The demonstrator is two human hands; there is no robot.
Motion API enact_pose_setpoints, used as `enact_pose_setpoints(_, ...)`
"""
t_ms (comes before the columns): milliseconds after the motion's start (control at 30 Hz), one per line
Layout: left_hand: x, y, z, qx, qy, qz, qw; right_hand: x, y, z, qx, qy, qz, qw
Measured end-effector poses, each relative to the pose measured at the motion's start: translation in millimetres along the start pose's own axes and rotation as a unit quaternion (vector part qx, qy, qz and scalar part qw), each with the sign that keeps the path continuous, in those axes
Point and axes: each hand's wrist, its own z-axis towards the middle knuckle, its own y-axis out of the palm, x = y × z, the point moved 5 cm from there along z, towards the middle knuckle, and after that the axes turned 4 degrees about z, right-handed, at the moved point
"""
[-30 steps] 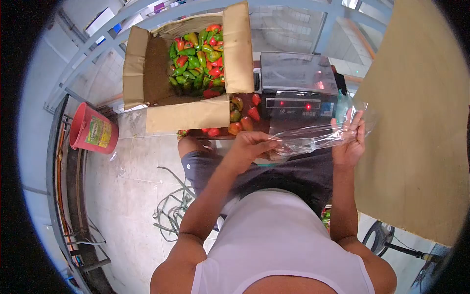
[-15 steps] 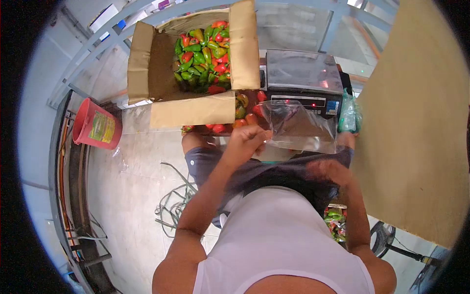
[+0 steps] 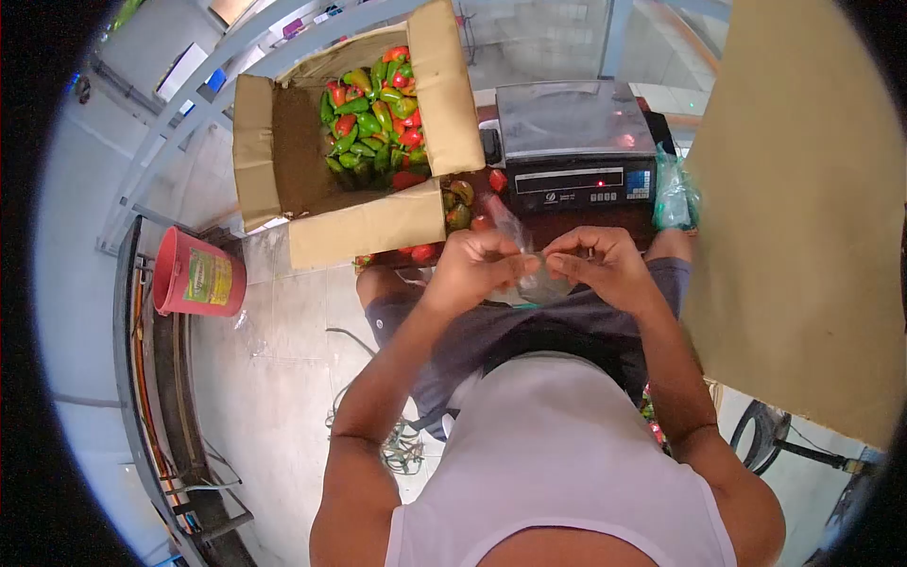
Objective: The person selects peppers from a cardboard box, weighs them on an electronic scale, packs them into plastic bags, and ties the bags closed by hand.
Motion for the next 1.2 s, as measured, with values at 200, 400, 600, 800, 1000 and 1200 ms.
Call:
enact_pose_setpoints(200, -7.0, 10.1, -5.4, -0.017, -0.003, -0.081, 0.997, 7.9, 0.8, -3.4, 0.007, 0.021, -0.015, 1.0)
enact_pose_setpoints(400, -7.2, 14.7, -8.9, 0.0, -0.047, -0.083, 0.995, 7.9, -1.9, -5.1, 0.037, 0.03, -0.054, 0.997)
enact_pose_setpoints(600, -12.1, 17.2, -10.3, 0.015, -0.023, -0.088, 0.996, 10.8, -2.8, -6.7, 0.041, 0.033, -0.08, 0.995)
enact_pose_setpoints(800, -13.8, 18.7, -12.8, 0.017, -0.052, -0.098, 0.994, 11.0, -1.7, -7.2, 0.025, 0.046, -0.098, 0.994)
enact_pose_setpoints(1000, -17.3, 22.0, -13.2, 0.014, -0.059, -0.135, 0.989, 10.5, -3.1, -7.1, 0.023, 0.053, -0.121, 0.991)
enact_pose_setpoints(1200, -20.7, 20.5, -16.3, 0.012, -0.082, -0.122, 0.989, 18.8, -2.1, -8.1, 0.013, 0.06, -0.094, 0.994)
